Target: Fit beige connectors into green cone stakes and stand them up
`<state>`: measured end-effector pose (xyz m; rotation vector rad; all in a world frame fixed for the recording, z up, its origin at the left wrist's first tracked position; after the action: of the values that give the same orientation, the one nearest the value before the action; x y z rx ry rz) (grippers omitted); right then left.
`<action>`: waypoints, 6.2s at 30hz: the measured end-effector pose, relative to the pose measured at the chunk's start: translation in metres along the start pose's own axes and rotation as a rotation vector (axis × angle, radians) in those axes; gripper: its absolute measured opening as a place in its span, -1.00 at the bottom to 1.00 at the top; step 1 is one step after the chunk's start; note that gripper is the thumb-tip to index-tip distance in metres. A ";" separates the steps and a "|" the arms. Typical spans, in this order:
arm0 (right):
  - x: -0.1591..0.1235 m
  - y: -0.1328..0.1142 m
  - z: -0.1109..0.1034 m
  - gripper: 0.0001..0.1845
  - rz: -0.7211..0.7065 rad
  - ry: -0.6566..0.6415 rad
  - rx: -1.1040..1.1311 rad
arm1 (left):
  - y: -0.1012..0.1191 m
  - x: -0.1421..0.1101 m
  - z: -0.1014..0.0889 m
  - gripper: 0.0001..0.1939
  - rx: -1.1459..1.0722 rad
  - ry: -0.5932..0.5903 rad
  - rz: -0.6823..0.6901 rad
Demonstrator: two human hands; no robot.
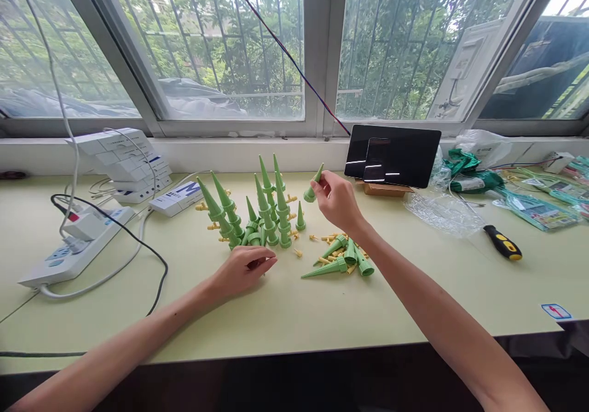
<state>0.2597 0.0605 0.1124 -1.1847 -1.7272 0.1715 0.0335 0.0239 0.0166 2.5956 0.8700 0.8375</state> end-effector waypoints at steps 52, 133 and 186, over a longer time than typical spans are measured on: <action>-0.064 0.016 0.034 -0.87 0.050 -0.557 -0.150 | -0.002 0.000 0.000 -0.74 0.020 -0.040 0.000; -0.080 -0.019 0.045 -0.86 -0.104 -0.288 0.225 | -0.003 0.001 0.000 -0.81 0.032 -0.018 -0.006; -0.078 0.022 0.049 -0.81 0.062 -0.344 -0.201 | -0.007 0.004 -0.001 -0.80 0.043 -0.049 -0.074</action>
<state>0.2378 0.0305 0.0252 -1.4199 -2.0455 0.2559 0.0320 0.0323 0.0162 2.5913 0.9735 0.7400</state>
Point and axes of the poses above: each hand's wrist, its own x-axis towards the middle knuckle, its own z-axis out of the palm, y = z × x, the point moved 5 cm from there along x, towards the middle knuckle, and after that the axes turned 2 degrees about z, right-handed, at the moved point
